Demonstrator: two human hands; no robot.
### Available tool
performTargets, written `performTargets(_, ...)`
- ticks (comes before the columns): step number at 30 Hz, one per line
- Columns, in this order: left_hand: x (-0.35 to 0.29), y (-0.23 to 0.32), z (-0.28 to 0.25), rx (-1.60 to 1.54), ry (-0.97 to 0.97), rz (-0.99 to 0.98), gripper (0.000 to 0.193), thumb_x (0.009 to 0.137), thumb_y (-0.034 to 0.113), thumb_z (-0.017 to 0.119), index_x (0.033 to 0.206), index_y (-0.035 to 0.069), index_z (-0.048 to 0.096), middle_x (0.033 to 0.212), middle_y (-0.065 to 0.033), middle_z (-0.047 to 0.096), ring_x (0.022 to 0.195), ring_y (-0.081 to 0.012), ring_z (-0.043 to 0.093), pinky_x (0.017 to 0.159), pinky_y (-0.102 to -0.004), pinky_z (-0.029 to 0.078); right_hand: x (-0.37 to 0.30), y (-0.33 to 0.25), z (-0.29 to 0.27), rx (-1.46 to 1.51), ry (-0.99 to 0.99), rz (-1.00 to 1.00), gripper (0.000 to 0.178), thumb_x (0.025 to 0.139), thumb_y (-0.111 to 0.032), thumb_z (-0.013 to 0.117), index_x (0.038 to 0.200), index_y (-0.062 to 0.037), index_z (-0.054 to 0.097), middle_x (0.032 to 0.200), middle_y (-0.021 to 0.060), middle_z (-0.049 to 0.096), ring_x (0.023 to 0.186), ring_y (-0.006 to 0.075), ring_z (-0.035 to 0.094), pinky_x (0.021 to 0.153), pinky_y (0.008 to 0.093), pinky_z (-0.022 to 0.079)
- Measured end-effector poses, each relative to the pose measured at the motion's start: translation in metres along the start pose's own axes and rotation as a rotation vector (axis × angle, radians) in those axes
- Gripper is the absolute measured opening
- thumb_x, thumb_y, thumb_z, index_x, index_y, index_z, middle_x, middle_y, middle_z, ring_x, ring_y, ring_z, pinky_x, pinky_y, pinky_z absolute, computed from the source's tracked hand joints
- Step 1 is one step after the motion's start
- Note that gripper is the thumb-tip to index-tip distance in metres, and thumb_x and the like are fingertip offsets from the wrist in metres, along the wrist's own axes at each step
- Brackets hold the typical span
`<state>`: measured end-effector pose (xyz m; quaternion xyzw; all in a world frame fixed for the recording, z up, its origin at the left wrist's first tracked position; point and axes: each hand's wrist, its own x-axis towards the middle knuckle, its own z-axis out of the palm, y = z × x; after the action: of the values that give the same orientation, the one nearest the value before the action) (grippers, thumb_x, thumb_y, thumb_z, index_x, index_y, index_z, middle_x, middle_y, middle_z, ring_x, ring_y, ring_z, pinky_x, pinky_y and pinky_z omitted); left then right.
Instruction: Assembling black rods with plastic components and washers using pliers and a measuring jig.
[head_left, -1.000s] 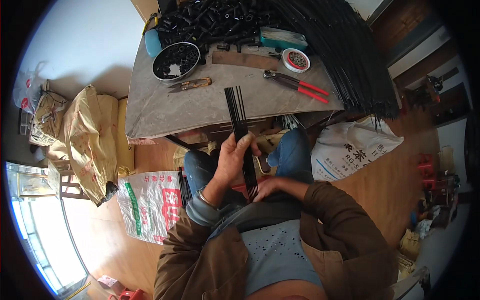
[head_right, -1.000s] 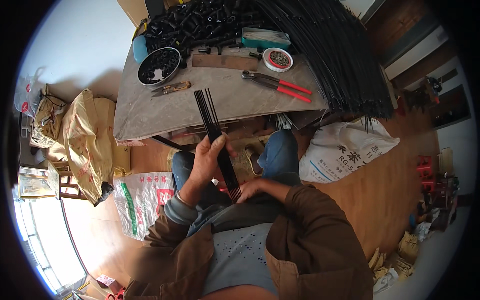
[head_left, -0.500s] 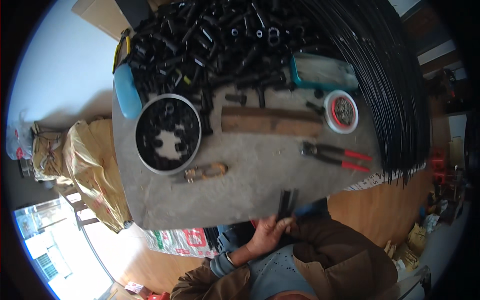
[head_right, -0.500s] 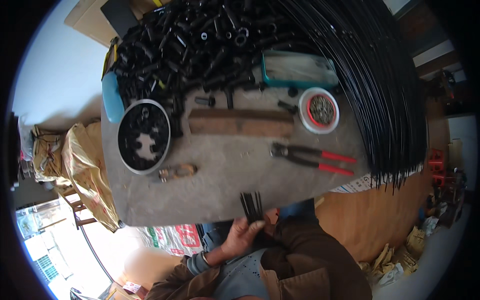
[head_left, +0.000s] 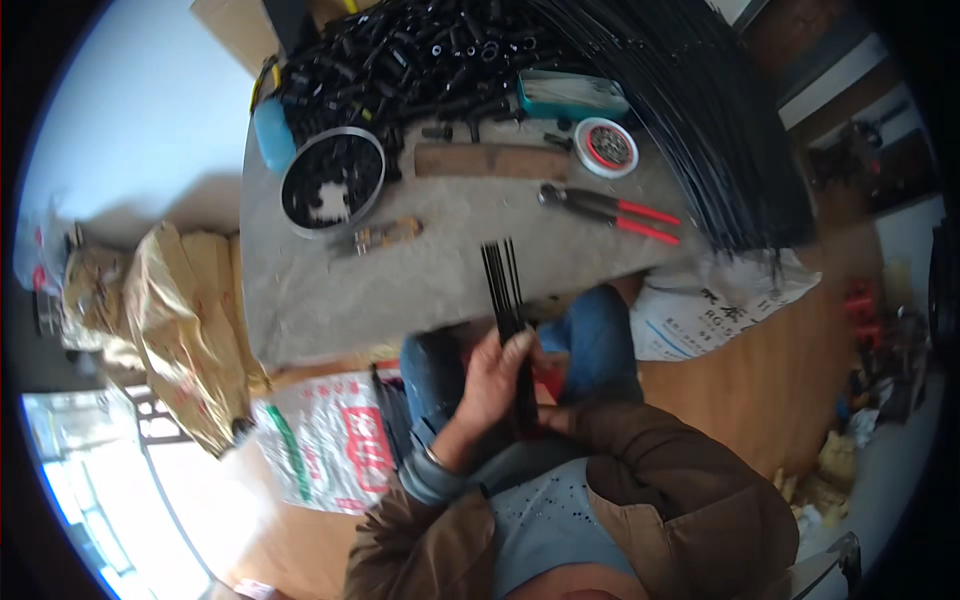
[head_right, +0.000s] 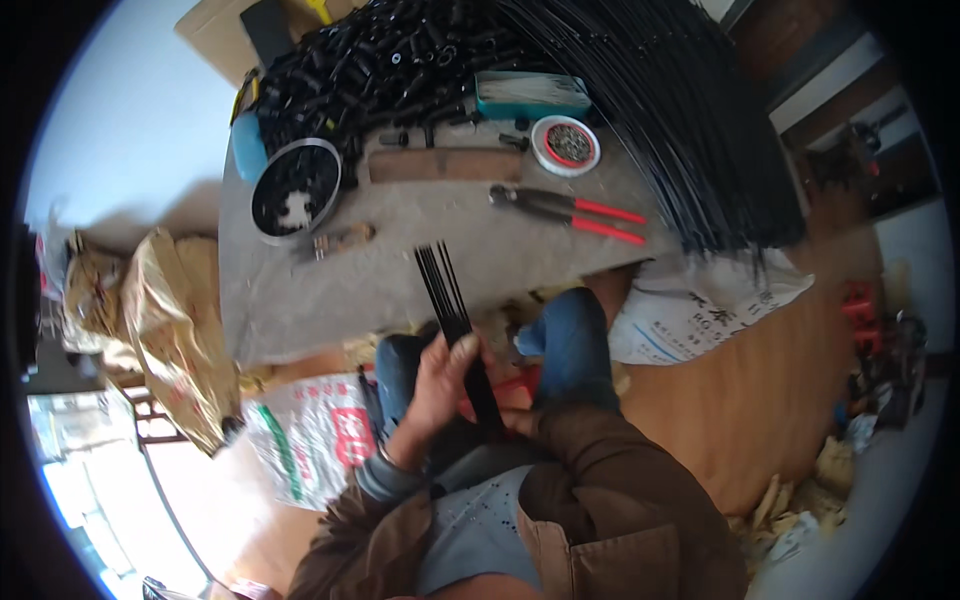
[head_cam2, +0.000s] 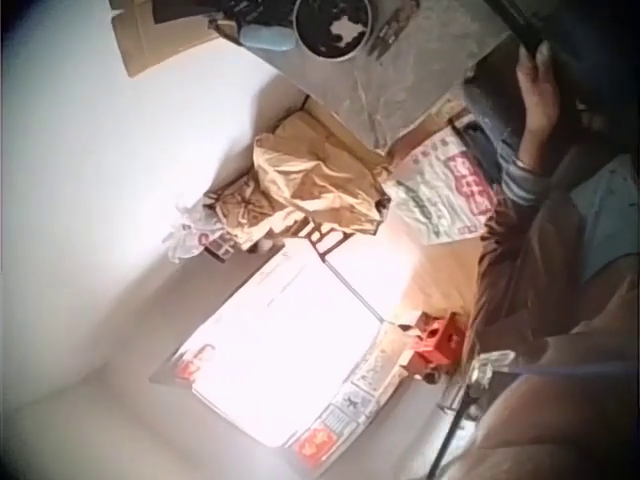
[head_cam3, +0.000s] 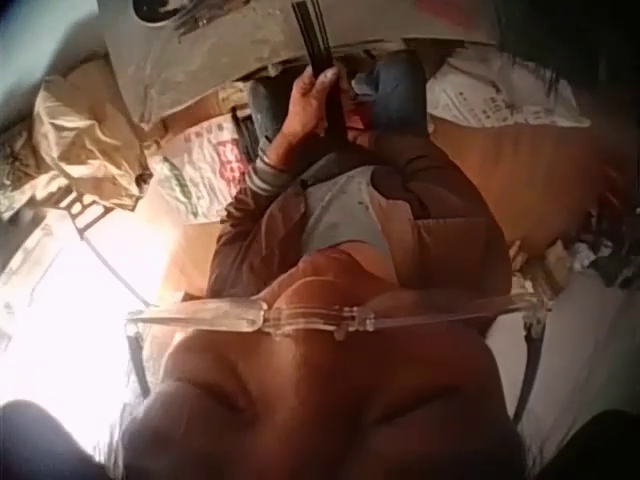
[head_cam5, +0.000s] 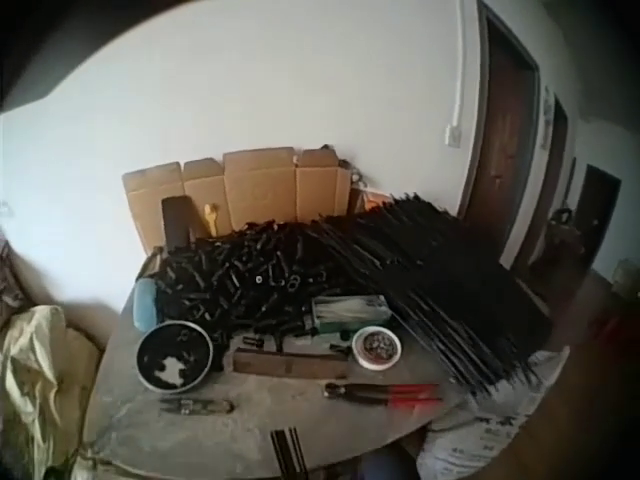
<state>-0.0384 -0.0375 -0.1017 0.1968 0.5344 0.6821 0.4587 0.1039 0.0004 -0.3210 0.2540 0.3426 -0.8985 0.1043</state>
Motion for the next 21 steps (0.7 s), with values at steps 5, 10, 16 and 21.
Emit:
performTargets(5, -0.004, -0.014, 0.015, -0.125, -0.065, 0.075, 0.019, 0.099, 0.022, 0.051, 0.091, 0.005, 0.055, 0.076, -0.0027, 0.059, 0.071, -0.0123, 0.059, 0.068, -0.0268, 0.05, 0.009, -0.01, -0.043, 0.368, -0.506, 0.34, 0.035, 0.089, -0.023, 0.065, 0.12, -0.0078, 0.06, 0.106, 0.0051, 0.066, 0.096, 0.0139, 0.064, 0.079, 0.0261, 0.052)
performTargets(10, -0.021, -0.017, -0.005, -0.005, 0.076, 0.143, 0.016, 0.098, 0.021, 0.052, 0.095, 0.006, 0.057, 0.079, -0.0023, 0.061, 0.076, -0.0089, 0.057, 0.071, -0.0246, 0.048, -0.069, -0.118, 0.047, -0.279, -0.401, -0.064, 0.026, 0.088, -0.022, 0.065, 0.106, -0.0037, 0.063, 0.101, 0.0051, 0.067, 0.093, 0.015, 0.064, 0.078, 0.0285, 0.052)
performTargets(16, -0.022, -0.002, 0.013, 0.08, 0.038, 0.159, 0.023, 0.096, 0.025, 0.054, 0.095, 0.003, 0.059, 0.081, -0.001, 0.063, 0.075, -0.0106, 0.057, 0.069, -0.0254, 0.047, -0.096, -0.167, 0.111, -0.785, -0.144, -0.113, 0.027, 0.086, -0.016, 0.065, 0.106, 0.0015, 0.061, 0.104, 0.0091, 0.066, 0.1, 0.0186, 0.062, 0.087, 0.0325, 0.049)
performTargets(21, -0.064, -0.03, -0.084, 0.166, 0.125, 0.255, 0.035, 0.101, 0.032, 0.044, 0.114, 0.001, 0.054, 0.094, -0.006, 0.062, 0.089, -0.0143, 0.059, 0.08, -0.0292, 0.047, -0.064, -0.171, 0.106, -0.796, -0.303, -0.037, 0.02, 0.09, -0.017, 0.06, 0.101, 0.0002, 0.064, 0.091, 0.0089, 0.068, 0.085, 0.0156, 0.066, 0.074, 0.0281, 0.052)
